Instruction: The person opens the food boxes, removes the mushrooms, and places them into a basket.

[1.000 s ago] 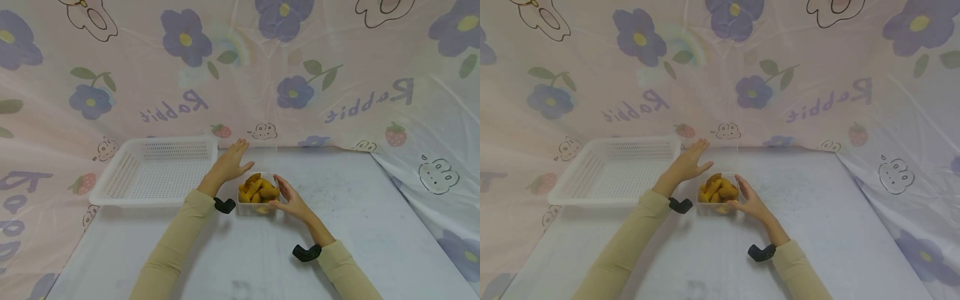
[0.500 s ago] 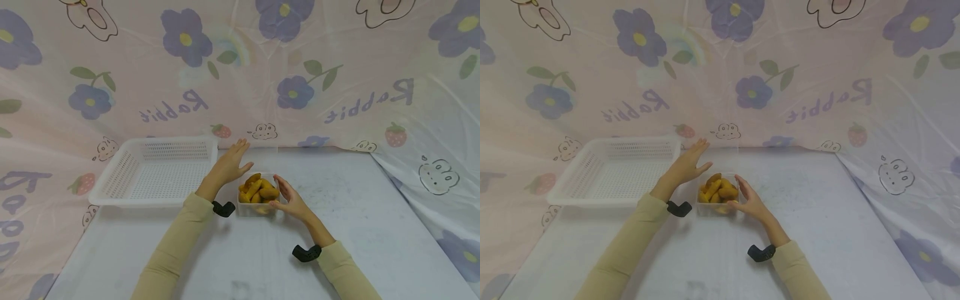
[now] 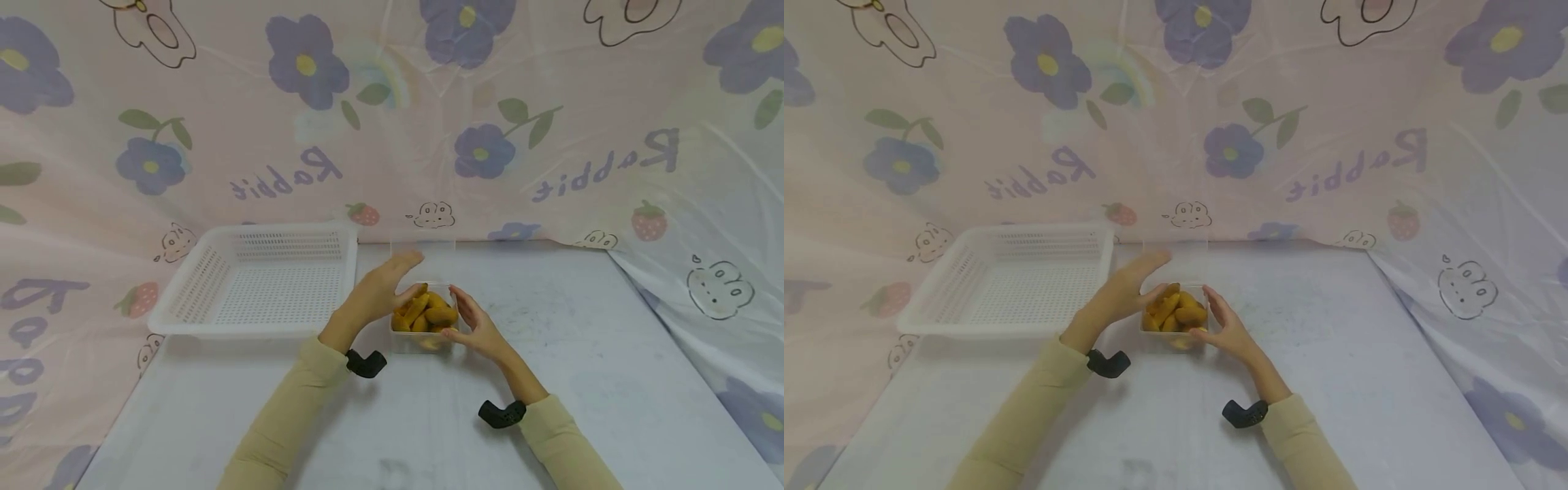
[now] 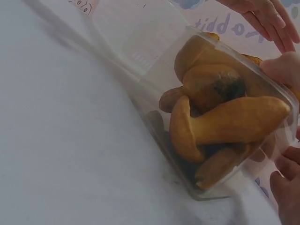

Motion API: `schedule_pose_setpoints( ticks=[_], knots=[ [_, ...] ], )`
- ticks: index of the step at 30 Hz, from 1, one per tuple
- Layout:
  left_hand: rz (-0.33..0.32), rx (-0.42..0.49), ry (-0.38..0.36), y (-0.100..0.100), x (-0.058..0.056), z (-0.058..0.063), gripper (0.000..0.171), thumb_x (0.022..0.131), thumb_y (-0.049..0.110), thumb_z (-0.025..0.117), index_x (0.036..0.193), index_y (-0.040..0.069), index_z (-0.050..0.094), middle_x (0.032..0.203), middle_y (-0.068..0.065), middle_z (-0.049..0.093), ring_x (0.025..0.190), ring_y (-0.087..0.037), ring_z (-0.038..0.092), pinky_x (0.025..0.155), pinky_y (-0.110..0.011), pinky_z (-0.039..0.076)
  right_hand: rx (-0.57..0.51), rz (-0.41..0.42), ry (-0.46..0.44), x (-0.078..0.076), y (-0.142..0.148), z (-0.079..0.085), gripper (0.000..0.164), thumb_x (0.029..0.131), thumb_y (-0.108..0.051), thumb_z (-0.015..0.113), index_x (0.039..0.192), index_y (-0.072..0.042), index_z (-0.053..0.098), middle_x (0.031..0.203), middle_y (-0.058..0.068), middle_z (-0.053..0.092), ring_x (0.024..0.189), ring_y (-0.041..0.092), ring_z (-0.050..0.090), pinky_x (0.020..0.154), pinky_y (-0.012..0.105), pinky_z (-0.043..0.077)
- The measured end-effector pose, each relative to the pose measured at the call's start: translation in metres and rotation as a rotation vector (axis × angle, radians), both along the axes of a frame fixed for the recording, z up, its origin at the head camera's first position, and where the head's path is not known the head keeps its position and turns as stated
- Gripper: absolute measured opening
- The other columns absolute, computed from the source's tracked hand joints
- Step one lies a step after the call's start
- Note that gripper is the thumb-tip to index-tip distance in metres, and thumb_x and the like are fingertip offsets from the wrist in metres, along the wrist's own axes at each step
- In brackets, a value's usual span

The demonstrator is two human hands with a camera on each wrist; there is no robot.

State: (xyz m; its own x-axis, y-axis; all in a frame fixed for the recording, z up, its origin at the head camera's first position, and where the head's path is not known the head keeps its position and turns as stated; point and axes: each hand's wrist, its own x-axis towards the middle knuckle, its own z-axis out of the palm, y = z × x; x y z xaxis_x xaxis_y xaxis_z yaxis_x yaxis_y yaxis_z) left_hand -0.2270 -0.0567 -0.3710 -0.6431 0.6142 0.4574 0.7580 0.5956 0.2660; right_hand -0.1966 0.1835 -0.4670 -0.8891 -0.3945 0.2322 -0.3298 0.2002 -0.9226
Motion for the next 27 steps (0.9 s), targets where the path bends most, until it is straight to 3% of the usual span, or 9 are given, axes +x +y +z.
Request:
schedule_pose_setpoints(
  ticks=[9, 11, 13, 17, 27],
  knots=[
    [-0.121, 0.022, 0.09, 0.007, 0.012, -0.023, 0.045, 0.089, 0.021, 0.069, 0.128, 0.002, 0.058, 0.131, -0.013, 0.063, 0.123, -0.027, 0.061, 0.111, -0.037, 0.047, -0.038, 0.022, 0.006, -0.006, 0.004, -0.002, 0.086, 0.084, 0.0, 0.07, 0.151, 0.004, 0.017, 0.159, 0.03, 0.014, 0.148, 0.047, 0.011, 0.118, 0.055, 0.015],
    [-0.135, 0.017, 0.092, 0.009, 0.013, -0.028, 0.045, 0.088, 0.021, 0.07, 0.127, 0.002, 0.059, 0.13, -0.013, 0.064, 0.123, -0.028, 0.061, 0.111, -0.037, 0.047, -0.054, 0.031, 0.002, -0.008, 0.005, -0.003, 0.087, 0.083, 0.001, 0.07, 0.152, 0.003, 0.017, 0.159, 0.03, 0.013, 0.148, 0.046, 0.01, 0.121, 0.047, 0.017],
    [-0.148, 0.002, 0.083, 0.011, 0.015, -0.032, 0.044, 0.089, 0.022, 0.07, 0.127, 0.002, 0.06, 0.13, -0.012, 0.064, 0.124, -0.028, 0.06, 0.112, -0.037, 0.046, -0.069, 0.039, -0.003, -0.008, 0.005, -0.003, 0.088, 0.082, 0.001, 0.071, 0.152, 0.003, 0.017, 0.159, 0.03, 0.013, 0.148, 0.047, 0.008, 0.123, 0.03, 0.02],
    [-0.182, -0.029, 0.064, 0.016, 0.017, -0.038, 0.043, 0.09, 0.023, 0.068, 0.127, 0.002, 0.06, 0.13, -0.013, 0.064, 0.126, -0.027, 0.059, 0.114, -0.038, 0.044, -0.096, 0.048, 0.007, -0.007, 0.006, -0.003, 0.089, 0.081, 0.0, 0.072, 0.15, 0.007, 0.017, 0.157, 0.033, 0.016, 0.146, 0.049, 0.007, 0.114, 0.004, 0.022],
    [-0.232, -0.057, 0.157, 0.025, 0.019, -0.041, 0.038, 0.088, 0.021, 0.07, 0.121, 0.004, 0.063, 0.125, -0.011, 0.067, 0.122, -0.022, 0.062, 0.114, -0.041, 0.044, -0.111, 0.072, 0.014, -0.006, 0.004, -0.003, 0.087, 0.081, 0.002, 0.071, 0.15, 0.009, 0.018, 0.156, 0.034, 0.017, 0.145, 0.051, 0.008, 0.109, -0.003, 0.023]
  ],
)
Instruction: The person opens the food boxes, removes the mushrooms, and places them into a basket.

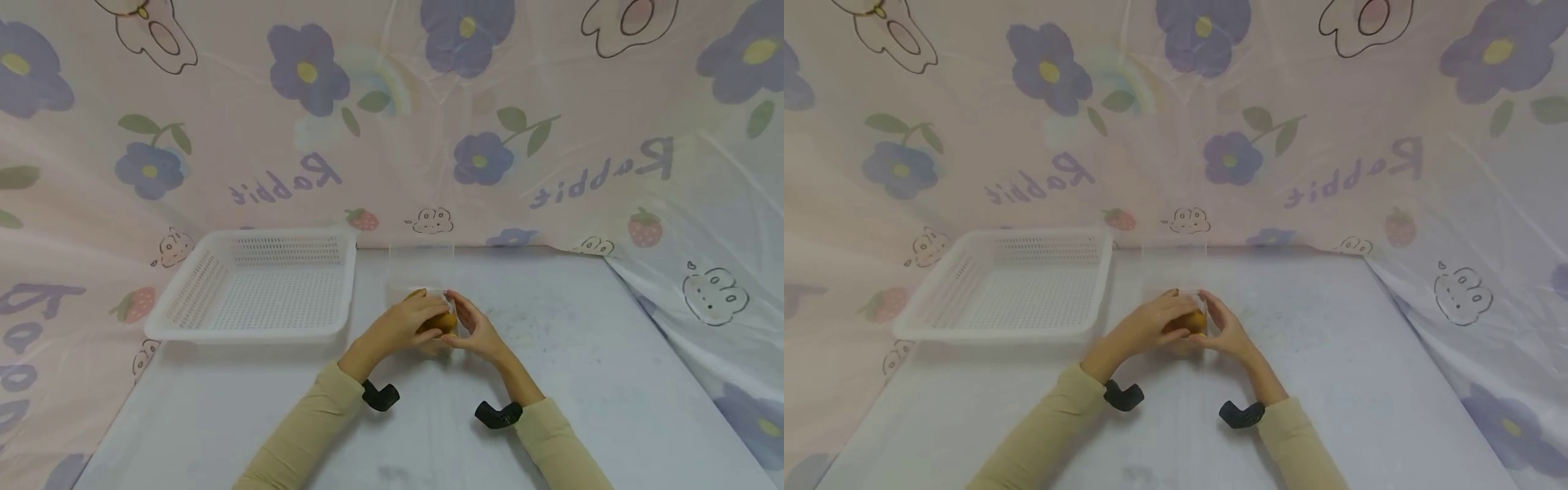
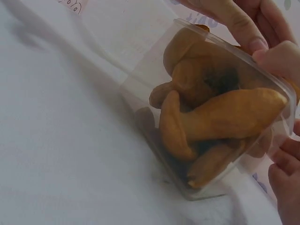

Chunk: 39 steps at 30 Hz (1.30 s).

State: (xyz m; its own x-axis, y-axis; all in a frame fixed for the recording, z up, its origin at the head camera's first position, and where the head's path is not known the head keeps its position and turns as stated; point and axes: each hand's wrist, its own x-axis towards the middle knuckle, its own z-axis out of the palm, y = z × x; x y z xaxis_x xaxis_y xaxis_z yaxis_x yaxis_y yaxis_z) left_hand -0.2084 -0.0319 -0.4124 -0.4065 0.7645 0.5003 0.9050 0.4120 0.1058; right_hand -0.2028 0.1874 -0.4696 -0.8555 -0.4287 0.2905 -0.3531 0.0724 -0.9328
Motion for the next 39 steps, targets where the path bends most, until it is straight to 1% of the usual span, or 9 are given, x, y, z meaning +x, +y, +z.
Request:
schedule_pose_setpoints(
  ticks=[6, 9, 11, 18, 20, 23, 26, 29, 39],
  knots=[
    [-0.001, -0.012, 0.029, 0.005, 0.0, -0.004, 0.036, 0.085, 0.02, 0.073, 0.117, 0.005, 0.064, 0.118, -0.005, 0.07, 0.114, -0.018, 0.064, 0.106, -0.031, 0.051, 0.025, -0.021, -0.006, 0.0, 0.0, -0.002, 0.086, 0.082, 0.0, 0.072, 0.151, 0.004, 0.02, 0.157, 0.031, 0.02, 0.147, 0.048, 0.01, 0.118, 0.008, 0.023],
    [0.002, -0.001, 0.034, 0.006, 0.0, -0.004, 0.035, 0.085, 0.018, 0.074, 0.116, 0.005, 0.065, 0.114, -0.004, 0.071, 0.111, -0.016, 0.065, 0.108, -0.031, 0.05, 0.024, -0.02, -0.005, 0.0, -0.001, -0.002, 0.086, 0.082, 0.0, 0.072, 0.151, 0.004, 0.02, 0.157, 0.031, 0.02, 0.147, 0.048, 0.009, 0.117, 0.007, 0.023],
    [0.001, 0.009, 0.041, 0.007, -0.001, -0.005, 0.034, 0.084, 0.017, 0.074, 0.115, 0.005, 0.066, 0.113, -0.003, 0.071, 0.11, -0.016, 0.065, 0.109, -0.032, 0.049, 0.015, -0.016, -0.007, -0.001, -0.001, -0.001, 0.086, 0.082, 0.0, 0.071, 0.151, 0.004, 0.02, 0.157, 0.031, 0.019, 0.147, 0.048, 0.008, 0.11, -0.002, 0.022],
    [0.003, 0.019, 0.1, 0.007, -0.002, -0.009, 0.032, 0.086, 0.017, 0.072, 0.116, 0.007, 0.066, 0.115, -0.002, 0.07, 0.111, -0.014, 0.064, 0.101, -0.024, 0.053, 0.017, -0.016, -0.009, -0.001, 0.0, -0.003, 0.085, 0.082, 0.001, 0.071, 0.151, 0.004, 0.02, 0.156, 0.032, 0.02, 0.147, 0.048, 0.011, 0.109, -0.002, 0.025],
    [0.004, 0.029, 0.096, 0.007, -0.002, -0.009, 0.033, 0.087, 0.018, 0.071, 0.117, 0.007, 0.065, 0.117, -0.003, 0.069, 0.112, -0.014, 0.064, 0.1, -0.022, 0.053, 0.017, -0.017, -0.01, -0.001, 0.0, -0.004, 0.085, 0.083, 0.0, 0.071, 0.151, 0.004, 0.02, 0.156, 0.032, 0.021, 0.148, 0.039, 0.021, 0.108, -0.001, 0.028],
    [-0.001, 0.052, 0.08, 0.007, 0.0, -0.007, 0.035, 0.088, 0.017, 0.07, 0.121, 0.006, 0.063, 0.121, -0.004, 0.068, 0.115, -0.015, 0.064, 0.101, -0.022, 0.053, 0.009, -0.017, -0.007, -0.001, 0.0, -0.005, 0.085, 0.083, 0.0, 0.071, 0.151, 0.004, 0.02, 0.155, 0.033, 0.022, 0.144, 0.01, 0.036, 0.106, 0.0, 0.032],
    [-0.012, 0.072, 0.058, 0.007, 0.002, -0.005, 0.038, 0.088, 0.016, 0.069, 0.123, 0.006, 0.061, 0.123, -0.004, 0.068, 0.117, -0.016, 0.063, 0.102, -0.023, 0.052, -0.003, -0.014, -0.008, -0.001, 0.0, -0.004, 0.085, 0.082, 0.001, 0.07, 0.151, 0.005, 0.019, 0.155, 0.033, 0.021, 0.131, -0.015, 0.037, 0.105, 0.0, 0.033],
    [-0.02, 0.081, 0.043, 0.006, 0.003, -0.003, 0.038, 0.087, 0.014, 0.07, 0.123, 0.006, 0.06, 0.124, -0.003, 0.067, 0.118, -0.016, 0.063, 0.102, -0.023, 0.052, -0.01, -0.011, 0.0, -0.001, 0.0, -0.005, 0.086, 0.082, 0.003, 0.07, 0.15, 0.008, 0.018, 0.154, 0.036, 0.019, 0.128, -0.02, 0.037, 0.104, -0.001, 0.033],
    [-0.017, 0.093, 0.02, 0.004, 0.007, 0.006, 0.038, 0.087, 0.012, 0.07, 0.123, 0.006, 0.059, 0.125, -0.005, 0.066, 0.118, -0.018, 0.063, 0.103, -0.026, 0.053, -0.028, -0.005, -0.004, -0.002, 0.0, -0.005, 0.086, 0.081, 0.004, 0.07, 0.148, 0.012, 0.017, 0.153, 0.038, 0.017, 0.127, -0.019, 0.035, 0.104, -0.001, 0.034]
  ],
)
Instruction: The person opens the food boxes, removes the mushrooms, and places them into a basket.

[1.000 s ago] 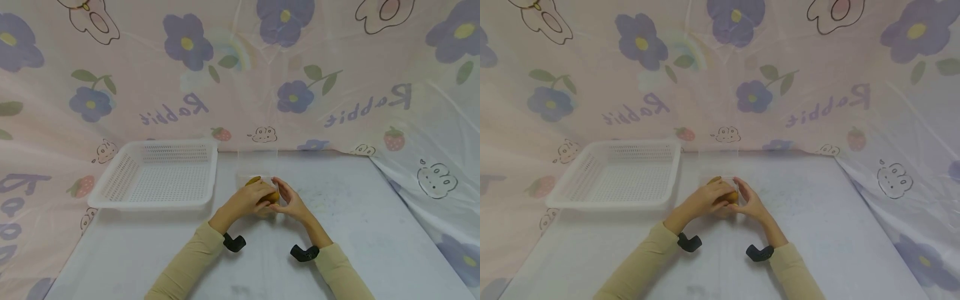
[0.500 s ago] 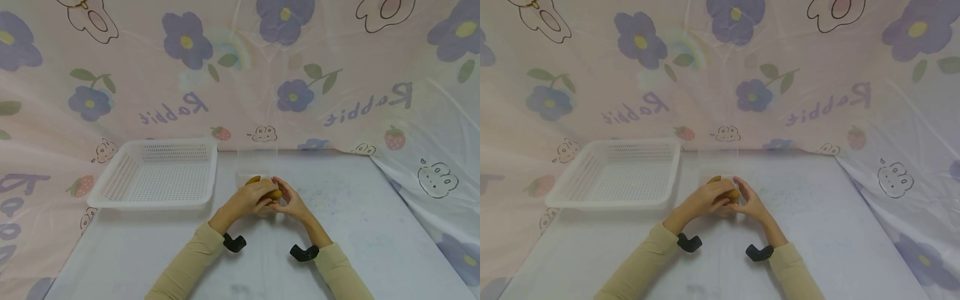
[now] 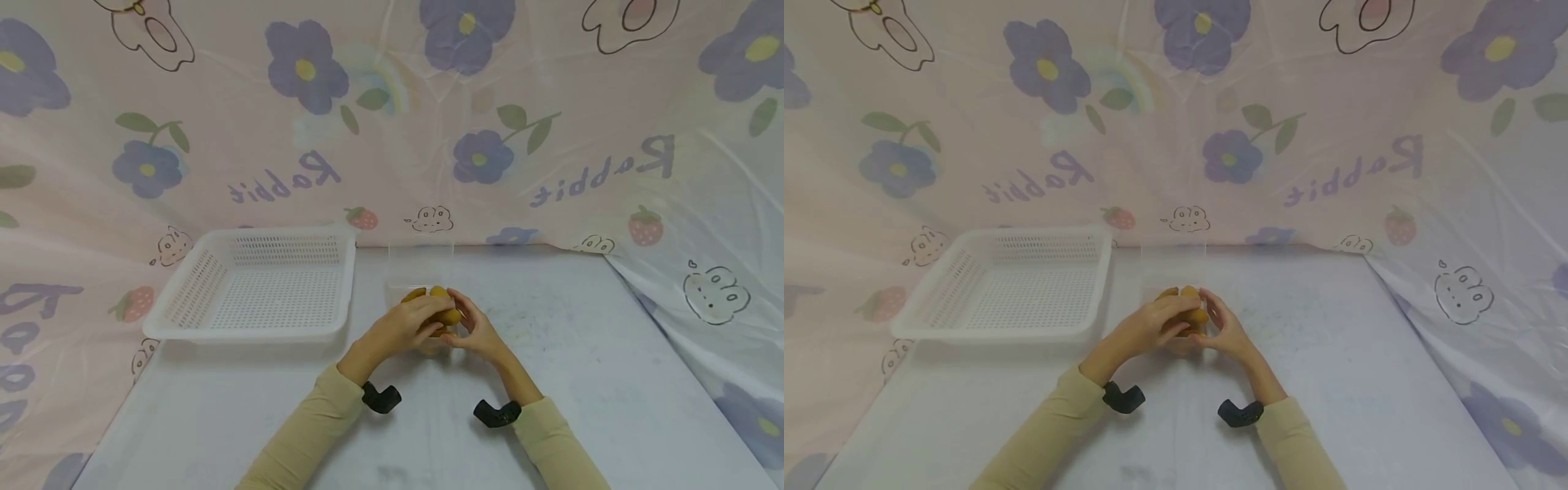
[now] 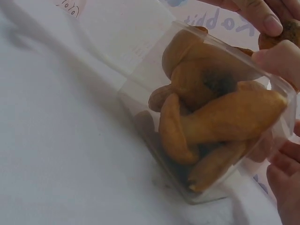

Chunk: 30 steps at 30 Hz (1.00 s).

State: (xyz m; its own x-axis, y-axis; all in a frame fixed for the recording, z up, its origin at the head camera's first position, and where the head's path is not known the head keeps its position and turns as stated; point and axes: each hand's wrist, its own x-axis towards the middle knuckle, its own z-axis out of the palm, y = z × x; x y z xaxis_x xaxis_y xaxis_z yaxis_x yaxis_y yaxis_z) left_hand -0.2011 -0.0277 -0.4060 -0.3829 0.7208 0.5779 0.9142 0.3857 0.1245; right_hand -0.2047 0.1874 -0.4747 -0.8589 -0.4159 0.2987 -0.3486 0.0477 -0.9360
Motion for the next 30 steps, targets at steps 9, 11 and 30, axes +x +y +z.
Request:
schedule_pose_setpoints(
  ticks=[9, 11, 30],
  knots=[
    [0.001, 0.046, -0.018, -0.008, 0.001, 0.009, 0.04, 0.086, 0.008, 0.071, 0.123, 0.003, 0.058, 0.124, -0.008, 0.066, 0.115, -0.02, 0.064, 0.102, -0.025, 0.053, -0.019, 0.022, -0.034, 0.001, -0.001, 0.005, 0.092, 0.081, -0.002, 0.073, 0.15, 0.01, 0.014, 0.157, 0.034, 0.012, 0.148, 0.043, 0.011, 0.106, -0.003, 0.028],
    [-0.003, 0.069, -0.018, -0.01, 0.002, 0.011, 0.04, 0.085, 0.007, 0.072, 0.123, 0.002, 0.059, 0.122, -0.009, 0.067, 0.114, -0.021, 0.065, 0.101, -0.026, 0.054, -0.019, 0.029, -0.03, 0.0, -0.001, 0.004, 0.093, 0.08, -0.001, 0.073, 0.149, 0.01, 0.012, 0.156, 0.035, 0.012, 0.145, 0.051, 0.005, 0.107, -0.002, 0.027],
    [0.077, 0.156, -0.008, -0.047, -0.001, 0.02, 0.042, 0.084, 0.003, 0.072, 0.123, -0.001, 0.058, 0.117, -0.013, 0.068, 0.106, -0.021, 0.067, 0.091, -0.026, 0.058, -0.005, -0.003, -0.055, 0.0, -0.003, 0.004, 0.094, 0.078, -0.002, 0.076, 0.151, 0.005, 0.017, 0.154, 0.032, 0.022, 0.145, 0.011, 0.028, 0.12, 0.053, 0.014]
  ],
)
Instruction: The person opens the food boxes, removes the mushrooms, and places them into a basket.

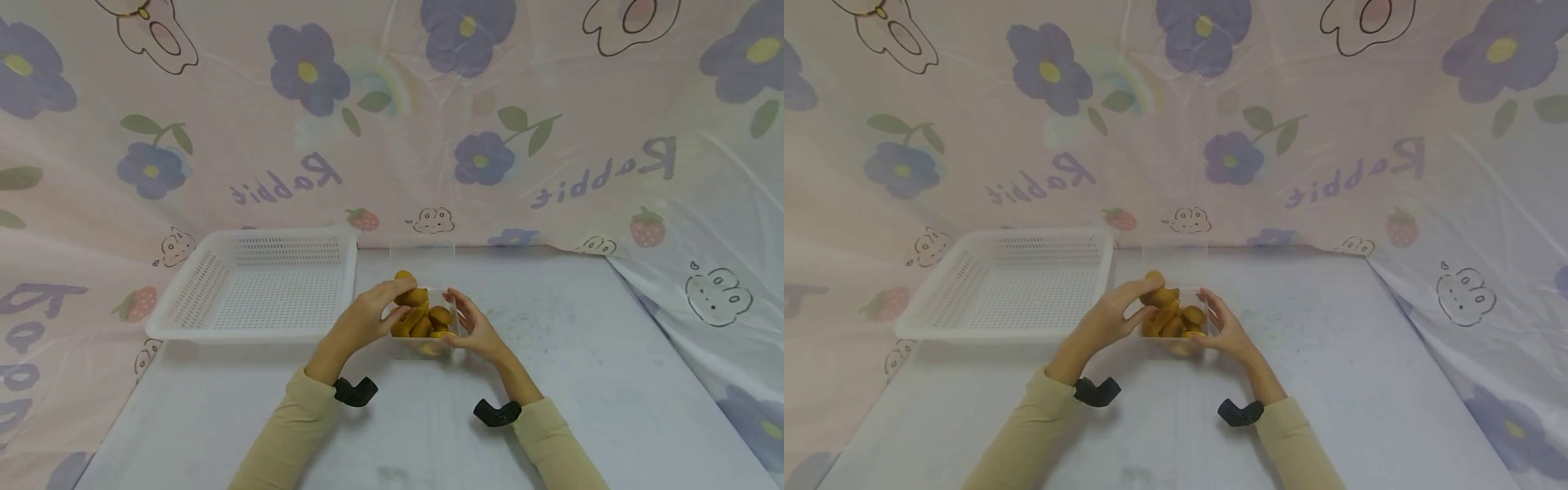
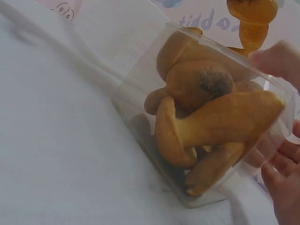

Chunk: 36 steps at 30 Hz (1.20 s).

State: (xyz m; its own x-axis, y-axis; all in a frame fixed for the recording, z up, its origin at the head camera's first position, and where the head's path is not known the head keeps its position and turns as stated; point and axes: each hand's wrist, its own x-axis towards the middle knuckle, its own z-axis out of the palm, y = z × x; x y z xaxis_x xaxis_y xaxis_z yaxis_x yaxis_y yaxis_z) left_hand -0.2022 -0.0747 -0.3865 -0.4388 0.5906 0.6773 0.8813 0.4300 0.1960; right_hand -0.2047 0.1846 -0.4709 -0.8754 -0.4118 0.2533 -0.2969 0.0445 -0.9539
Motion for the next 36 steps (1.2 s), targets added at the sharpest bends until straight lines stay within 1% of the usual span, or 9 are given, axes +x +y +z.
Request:
schedule_pose_setpoints(
  ticks=[4, 6, 12, 15, 18, 24, 29, 36],
  knots=[
    [0.031, 0.006, 0.02, -0.009, -0.001, 0.0, 0.044, 0.082, 0.003, 0.073, 0.123, -0.001, 0.057, 0.119, -0.014, 0.068, 0.107, -0.022, 0.067, 0.092, -0.027, 0.058, 0.001, 0.002, -0.008, 0.0, 0.0, 0.001, 0.094, 0.078, -0.001, 0.075, 0.151, 0.005, 0.016, 0.154, 0.033, 0.021, 0.147, 0.022, 0.025, 0.118, 0.057, 0.012],
    [0.042, 0.012, 0.031, -0.014, -0.001, 0.0, 0.046, 0.081, 0.002, 0.074, 0.123, -0.002, 0.057, 0.12, -0.015, 0.067, 0.106, -0.023, 0.068, 0.091, -0.027, 0.059, 0.004, 0.001, -0.004, 0.0, 0.0, 0.0, 0.093, 0.078, -0.001, 0.075, 0.151, 0.004, 0.017, 0.154, 0.033, 0.021, 0.146, 0.019, 0.026, 0.118, 0.056, 0.013],
    [0.069, 0.053, 0.048, -0.03, -0.002, 0.0, 0.046, 0.079, 0.0, 0.075, 0.122, -0.004, 0.058, 0.116, -0.016, 0.069, 0.101, -0.025, 0.069, 0.087, -0.03, 0.06, 0.018, -0.006, 0.024, -0.001, 0.0, -0.003, 0.091, 0.078, 0.001, 0.074, 0.15, 0.005, 0.019, 0.152, 0.036, 0.022, 0.145, 0.037, 0.021, 0.118, 0.059, 0.014],
    [0.09, 0.062, 0.047, -0.038, -0.002, 0.0, 0.046, 0.078, -0.001, 0.076, 0.121, -0.004, 0.059, 0.114, -0.016, 0.069, 0.099, -0.024, 0.069, 0.086, -0.03, 0.06, 0.021, -0.009, 0.028, -0.002, 0.0, -0.004, 0.091, 0.078, 0.002, 0.074, 0.15, 0.006, 0.019, 0.152, 0.036, 0.022, 0.145, 0.042, 0.018, 0.118, 0.06, 0.013],
    [0.113, 0.06, 0.053, -0.047, -0.002, -0.001, 0.046, 0.077, -0.002, 0.076, 0.12, -0.004, 0.059, 0.113, -0.016, 0.07, 0.097, -0.024, 0.069, 0.085, -0.03, 0.06, 0.016, -0.009, 0.024, -0.002, 0.001, -0.004, 0.091, 0.078, 0.003, 0.074, 0.15, 0.007, 0.018, 0.153, 0.035, 0.022, 0.145, 0.044, 0.017, 0.118, 0.06, 0.013],
    [0.166, 0.053, 0.068, -0.065, -0.001, -0.005, 0.048, 0.074, -0.003, 0.078, 0.119, -0.005, 0.06, 0.111, -0.016, 0.07, 0.096, -0.025, 0.069, 0.084, -0.032, 0.061, 0.028, -0.015, 0.023, -0.002, 0.001, -0.004, 0.091, 0.078, 0.003, 0.074, 0.15, 0.006, 0.018, 0.155, 0.029, 0.025, 0.147, 0.042, 0.017, 0.118, 0.06, 0.013],
    [0.206, 0.056, 0.063, -0.079, -0.001, -0.009, 0.05, 0.073, -0.004, 0.079, 0.119, -0.005, 0.06, 0.111, -0.016, 0.069, 0.093, -0.025, 0.068, 0.082, -0.033, 0.061, 0.032, -0.015, 0.027, -0.002, 0.001, -0.004, 0.09, 0.078, 0.002, 0.074, 0.15, 0.006, 0.019, 0.154, 0.031, 0.025, 0.146, 0.044, 0.017, 0.118, 0.061, 0.013],
    [0.248, 0.051, 0.069, -0.095, -0.001, -0.014, 0.05, 0.074, -0.002, 0.079, 0.12, -0.004, 0.059, 0.112, -0.017, 0.069, 0.097, -0.027, 0.069, 0.085, -0.034, 0.06, 0.031, -0.016, 0.018, -0.001, 0.001, -0.002, 0.091, 0.078, 0.002, 0.074, 0.15, 0.007, 0.018, 0.155, 0.03, 0.024, 0.146, 0.044, 0.018, 0.119, 0.06, 0.013]
  ],
)
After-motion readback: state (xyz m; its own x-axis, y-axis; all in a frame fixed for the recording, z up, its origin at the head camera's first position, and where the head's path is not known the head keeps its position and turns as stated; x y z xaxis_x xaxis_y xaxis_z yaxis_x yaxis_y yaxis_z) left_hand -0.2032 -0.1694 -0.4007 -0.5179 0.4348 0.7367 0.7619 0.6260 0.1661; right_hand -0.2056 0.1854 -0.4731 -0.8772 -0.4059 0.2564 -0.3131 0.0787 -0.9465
